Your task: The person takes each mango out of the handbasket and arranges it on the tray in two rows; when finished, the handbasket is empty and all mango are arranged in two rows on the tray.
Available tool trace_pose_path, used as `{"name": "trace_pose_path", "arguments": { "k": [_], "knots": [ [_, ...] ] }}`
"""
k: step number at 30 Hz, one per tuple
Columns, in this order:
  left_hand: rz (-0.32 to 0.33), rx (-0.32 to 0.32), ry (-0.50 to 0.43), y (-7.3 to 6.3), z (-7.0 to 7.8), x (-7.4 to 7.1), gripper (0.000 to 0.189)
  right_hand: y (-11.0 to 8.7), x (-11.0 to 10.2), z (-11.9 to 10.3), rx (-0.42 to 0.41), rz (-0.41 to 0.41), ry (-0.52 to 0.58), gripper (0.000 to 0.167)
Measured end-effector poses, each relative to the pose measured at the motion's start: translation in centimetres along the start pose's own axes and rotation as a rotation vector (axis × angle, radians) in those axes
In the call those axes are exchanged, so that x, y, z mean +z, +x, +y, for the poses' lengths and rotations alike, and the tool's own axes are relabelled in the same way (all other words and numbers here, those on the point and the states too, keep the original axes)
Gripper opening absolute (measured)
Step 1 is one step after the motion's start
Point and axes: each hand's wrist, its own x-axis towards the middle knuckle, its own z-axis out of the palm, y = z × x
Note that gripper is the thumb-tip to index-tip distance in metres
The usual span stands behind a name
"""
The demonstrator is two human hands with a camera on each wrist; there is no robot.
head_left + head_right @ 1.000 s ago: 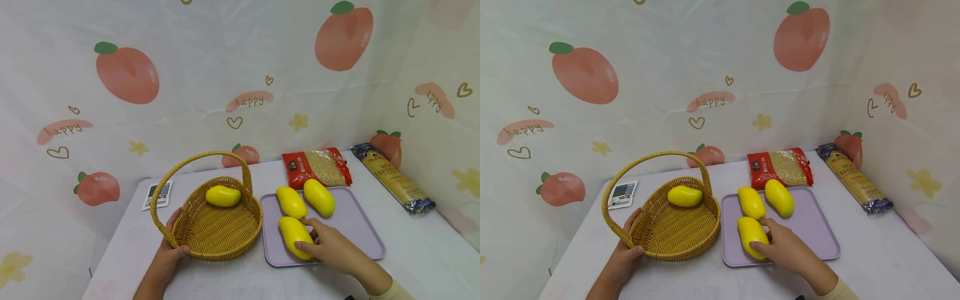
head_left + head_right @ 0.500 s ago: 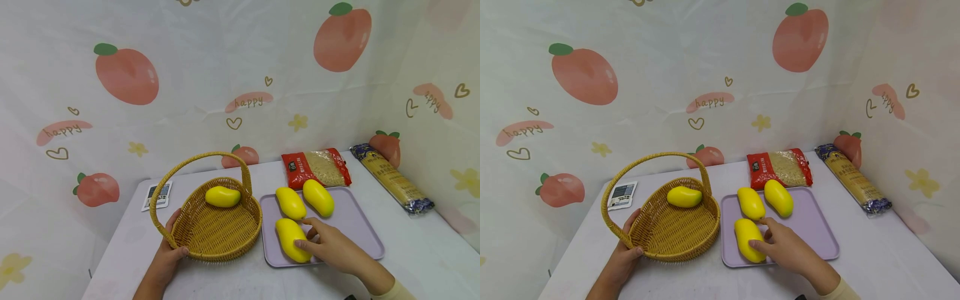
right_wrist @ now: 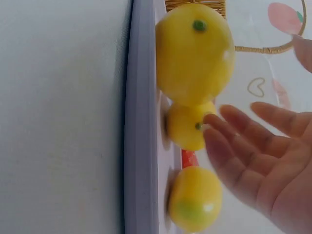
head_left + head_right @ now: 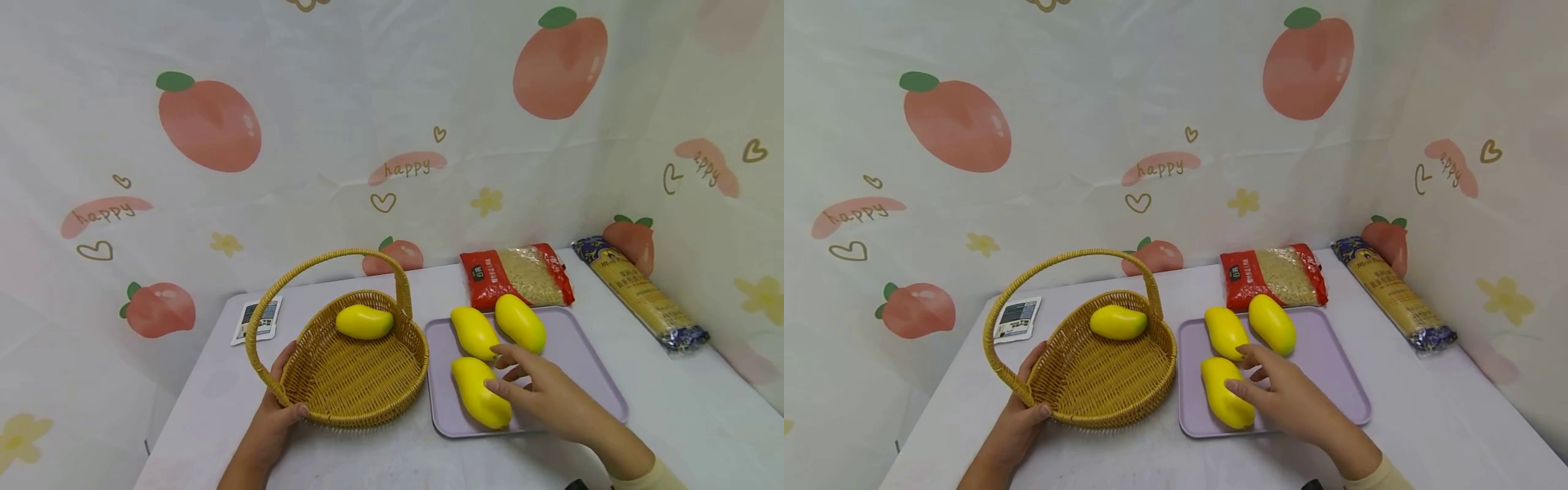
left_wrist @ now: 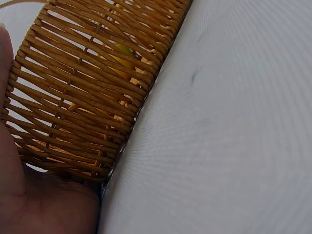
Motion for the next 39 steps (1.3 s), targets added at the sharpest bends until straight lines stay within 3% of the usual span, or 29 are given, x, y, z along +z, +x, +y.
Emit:
{"name": "trace_pose_path", "arguments": {
  "k": [4, 10, 14, 19, 25, 36, 39],
  "knots": [
    [-0.002, -0.007, -0.008, 0.0, 0.0, 0.0, 0.112, 0.0, -0.1, -0.3, -0.063, 0.064, 0.039, 0.055],
    [-0.014, 0.007, -0.024, 0.0, -0.1, -0.1, 0.113, 0.2, 0.0, -0.9, -0.232, 0.205, 0.107, 0.043],
    [-0.017, 0.014, -0.023, 0.1, -0.2, -0.2, 0.114, 0.4, -0.2, -1.5, -0.314, 0.217, 0.192, 0.04],
    [-0.011, 0.009, -0.014, 0.0, -0.2, -0.2, 0.113, 0.7, -0.9, -2.1, -0.394, 0.137, 0.335, 0.044],
    [-0.015, 0.012, -0.017, 0.1, -0.2, -0.2, 0.114, 1.1, -1.7, -3.1, -0.423, 0.013, 0.51, 0.058],
    [-0.014, 0.009, -0.015, 0.0, -0.1, -0.1, 0.113, 2.5, -1.7, -4.4, -0.587, -0.185, 0.607, 0.079],
    [-0.011, 0.007, -0.017, 0.0, 0.0, 0.0, 0.113, 3.0, -1.6, -5.0, -0.622, -0.271, 0.663, 0.083]
  ]
}}
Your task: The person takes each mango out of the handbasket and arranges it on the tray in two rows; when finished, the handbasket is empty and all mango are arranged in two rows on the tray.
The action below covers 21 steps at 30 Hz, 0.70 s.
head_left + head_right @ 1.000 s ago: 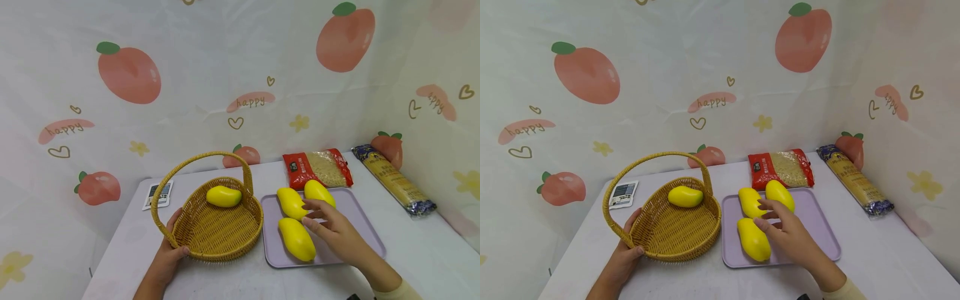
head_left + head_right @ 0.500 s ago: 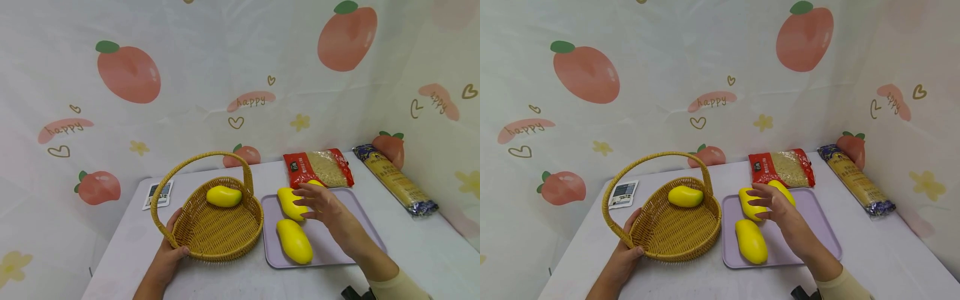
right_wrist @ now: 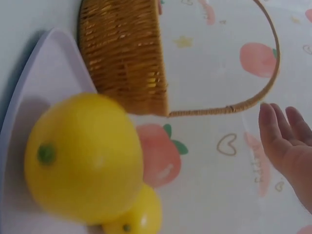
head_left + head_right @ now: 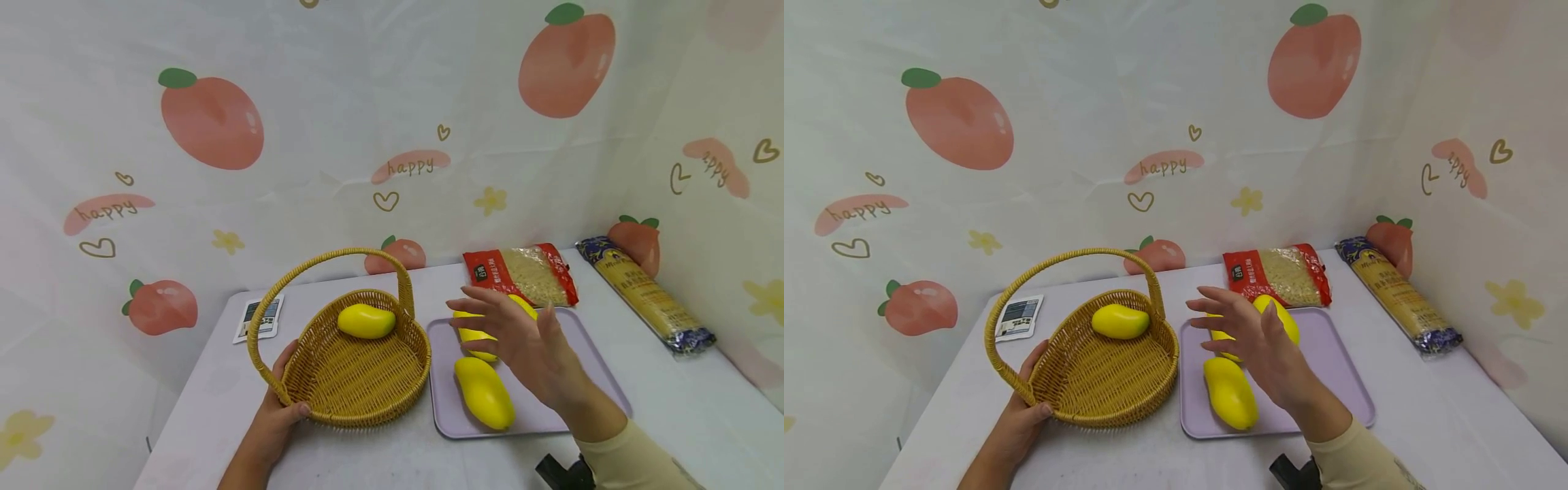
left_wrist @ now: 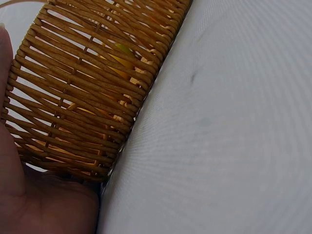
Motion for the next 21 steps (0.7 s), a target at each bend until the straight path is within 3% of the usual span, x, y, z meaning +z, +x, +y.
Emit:
{"name": "trace_pose_path", "arguments": {
  "k": [5, 21],
  "knots": [
    [0.001, 0.004, -0.004, 0.0, 0.0, 0.1, 0.114, 1.3, 0.8, 0.0, -0.001, -0.063, 0.131, 0.087],
    [0.002, -0.001, 0.006, -0.1, 0.2, 0.1, 0.113, 6.5, 5.5, 2.7, 0.089, 0.017, 0.304, 0.092]
  ]
}}
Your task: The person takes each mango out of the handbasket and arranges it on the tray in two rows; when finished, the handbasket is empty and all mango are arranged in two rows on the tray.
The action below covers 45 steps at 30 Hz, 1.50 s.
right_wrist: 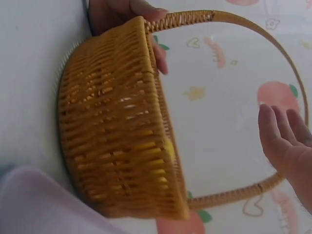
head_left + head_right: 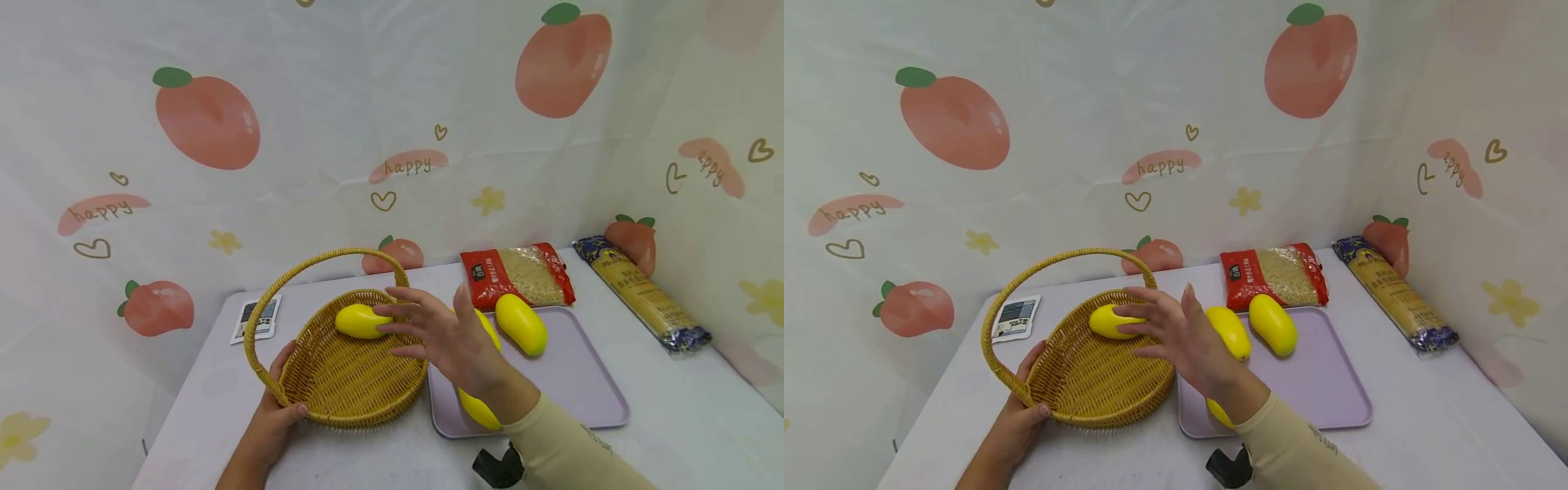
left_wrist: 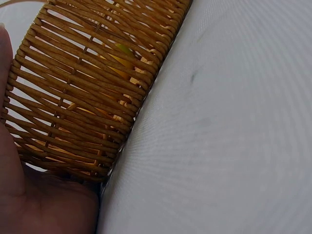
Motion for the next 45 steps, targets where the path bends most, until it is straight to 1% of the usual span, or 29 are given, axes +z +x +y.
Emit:
{"name": "trace_pose_path", "arguments": {
  "k": [3, 6, 10, 15, 18, 21, 25, 27, 29, 34, 36, 39, 41, 45],
  "knots": [
    [0.002, 0.007, 0.002, -0.1, 0.1, 0.0, 0.112, 1.2, 0.2, 1.1, 0.036, 0.025, 0.036, 0.096],
    [-0.004, 0.017, 0.002, -0.1, 0.2, 0.0, 0.112, 2.2, 0.2, 2.4, 0.077, 0.065, 0.051, 0.096],
    [-0.011, 0.016, 0.002, 0.0, 0.2, 0.0, 0.112, 3.5, 0.1, 4.2, 0.119, 0.127, 0.021, 0.093],
    [-0.002, 0.003, 0.018, 0.0, 0.1, 0.0, 0.113, 4.7, -0.1, 6.4, 0.117, 0.206, -0.029, 0.085],
    [0.001, -0.005, 0.024, 0.1, 0.1, -0.1, 0.113, 5.3, -0.4, 7.6, 0.116, 0.248, -0.127, 0.079],
    [0.0, -0.007, 0.027, 0.1, 0.0, -0.2, 0.113, 5.7, -0.5, 8.4, 0.117, 0.28, -0.224, 0.072],
    [-0.003, -0.008, 0.03, 0.1, -0.1, -0.2, 0.113, 6.0, -0.5, 8.7, 0.111, 0.308, -0.284, 0.067],
    [-0.001, -0.008, 0.029, 0.1, -0.1, -0.2, 0.113, 6.1, -0.4, 8.8, 0.116, 0.321, -0.342, 0.068],
    [0.007, -0.008, 0.034, 0.1, -0.1, -0.1, 0.113, 6.4, -0.4, 8.9, 0.118, 0.333, -0.422, 0.07],
    [0.012, -0.011, 0.046, 0.1, 0.0, -0.1, 0.113, 7.0, -0.5, 9.8, 0.142, 0.341, -0.671, 0.08],
    [0.008, -0.012, 0.044, 0.1, 0.0, -0.1, 0.113, 7.1, -0.4, 10.1, 0.185, 0.333, -0.759, 0.084],
    [0.005, -0.009, 0.035, 0.1, -0.1, -0.1, 0.112, 7.3, -0.4, 10.5, 0.262, 0.315, -0.859, 0.091],
    [-0.001, -0.004, 0.028, 0.1, -0.1, -0.2, 0.112, 7.4, -0.2, 10.7, 0.319, 0.3, -0.91, 0.095],
    [-0.009, 0.0, 0.023, 0.1, -0.1, -0.3, 0.113, 7.5, 0.0, 11.2, 0.429, 0.262, -0.997, 0.095]
  ]
}}
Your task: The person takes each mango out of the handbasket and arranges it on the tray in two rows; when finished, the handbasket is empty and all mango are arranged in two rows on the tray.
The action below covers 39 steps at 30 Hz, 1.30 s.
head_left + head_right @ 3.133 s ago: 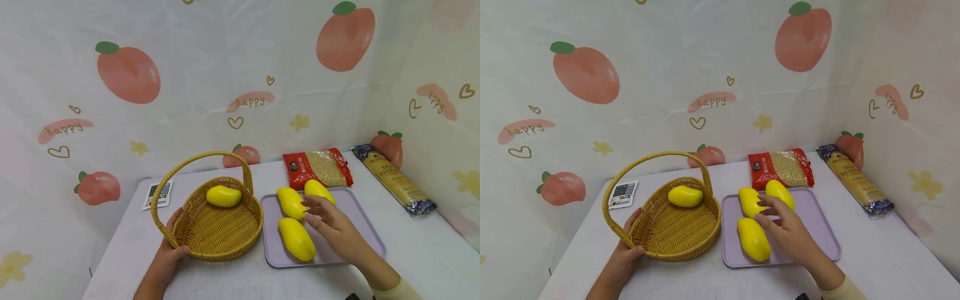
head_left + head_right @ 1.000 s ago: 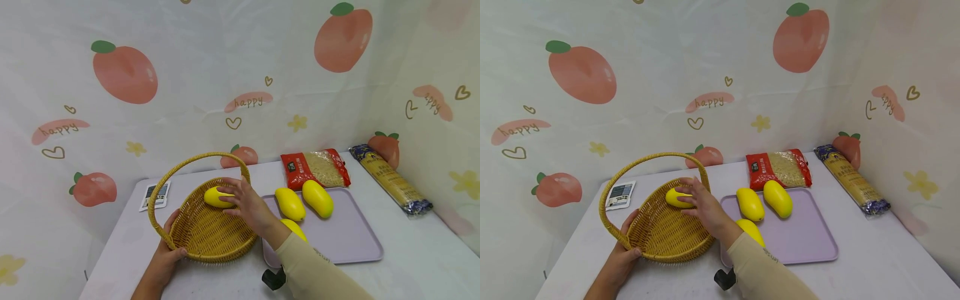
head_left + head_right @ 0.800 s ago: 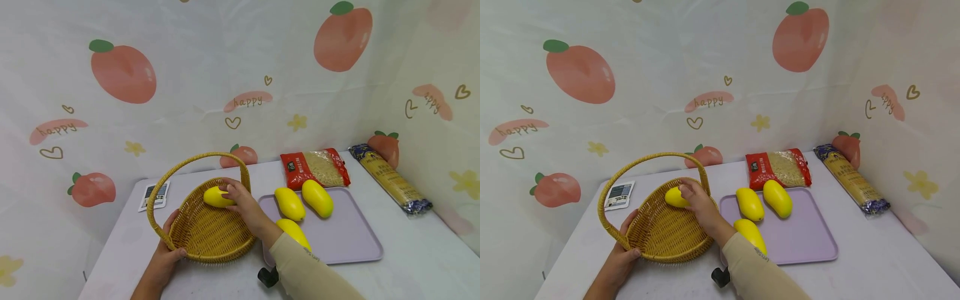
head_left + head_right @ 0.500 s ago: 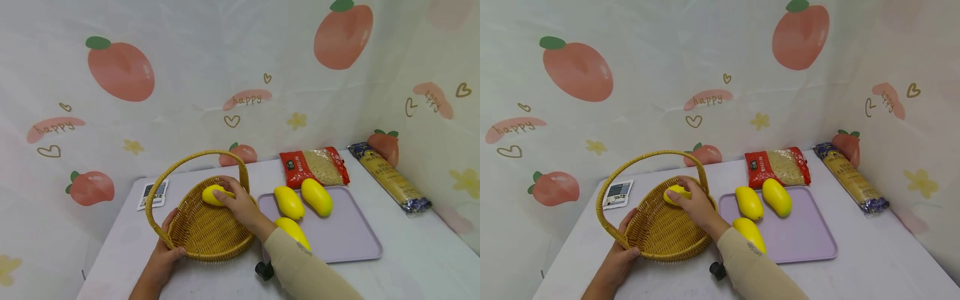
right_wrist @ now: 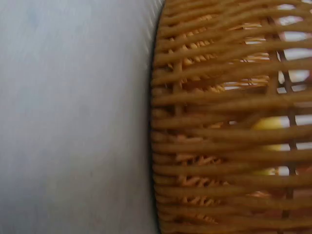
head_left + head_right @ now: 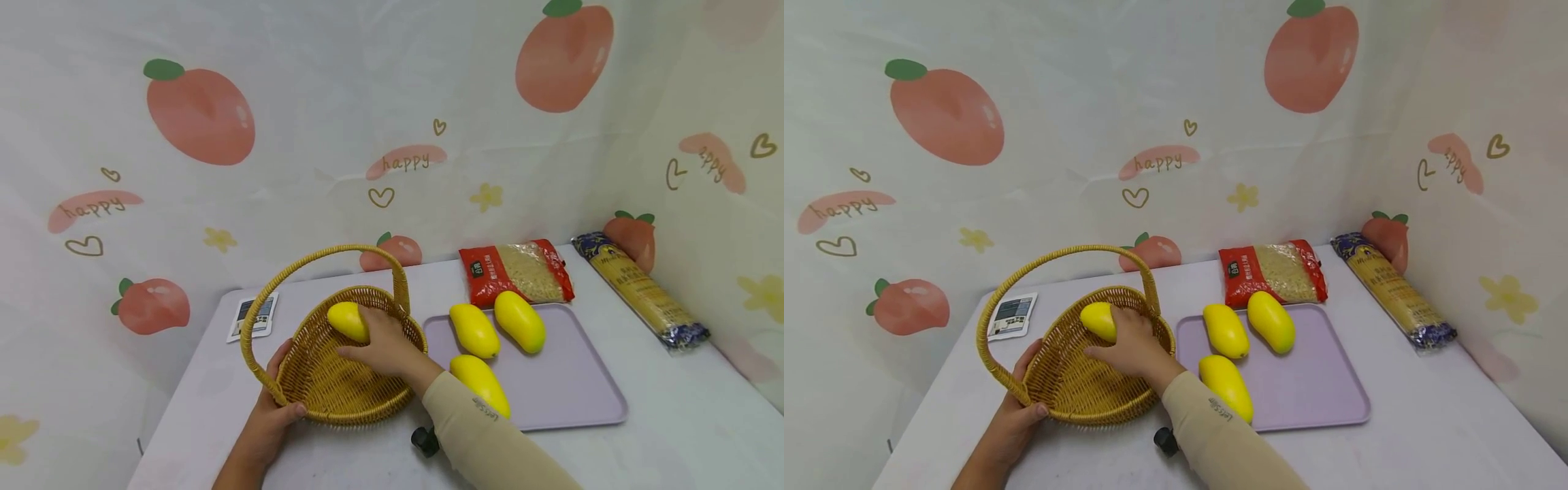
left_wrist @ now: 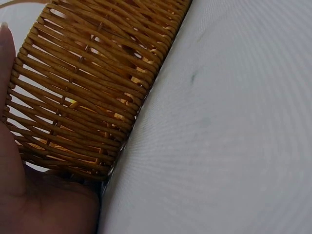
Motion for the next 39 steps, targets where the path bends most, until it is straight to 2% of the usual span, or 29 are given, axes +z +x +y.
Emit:
{"name": "trace_pose_path", "arguments": {
  "k": [4, 10, 16, 20, 24, 32, 35, 39],
  "knots": [
    [0.002, 0.001, 0.0, 0.1, 0.0, 0.0, 0.113, -0.1, 0.4, -0.1, 0.043, -0.05, -0.106, 0.085],
    [0.0, 0.012, 0.004, 0.1, -0.1, 0.0, 0.112, -0.2, 0.7, -0.5, 0.019, -0.078, -0.226, 0.064],
    [-0.008, 0.022, 0.009, 0.0, -0.2, 0.0, 0.11, -0.1, 1.1, -0.6, -0.072, -0.113, -0.323, 0.07],
    [-0.008, 0.018, 0.014, 0.0, -0.2, -0.1, 0.11, -0.3, 1.3, -0.7, -0.147, -0.194, -0.399, 0.075],
    [-0.009, 0.013, 0.015, 0.1, -0.1, 0.0, 0.109, -0.4, 1.4, -0.8, -0.182, -0.259, -0.428, 0.07],
    [-0.003, 0.0, 0.006, 0.1, 0.0, 0.0, 0.11, -0.2, 1.4, -0.8, -0.27, -0.195, -0.391, 0.04],
    [0.002, -0.004, 0.01, 0.1, 0.0, 0.0, 0.11, -0.2, 1.3, -0.9, -0.266, -0.171, -0.374, 0.042],
    [0.008, -0.003, 0.014, 0.0, 0.1, 0.1, 0.109, -0.3, 1.3, -1.1, -0.248, -0.144, -0.387, 0.054]
  ]
}}
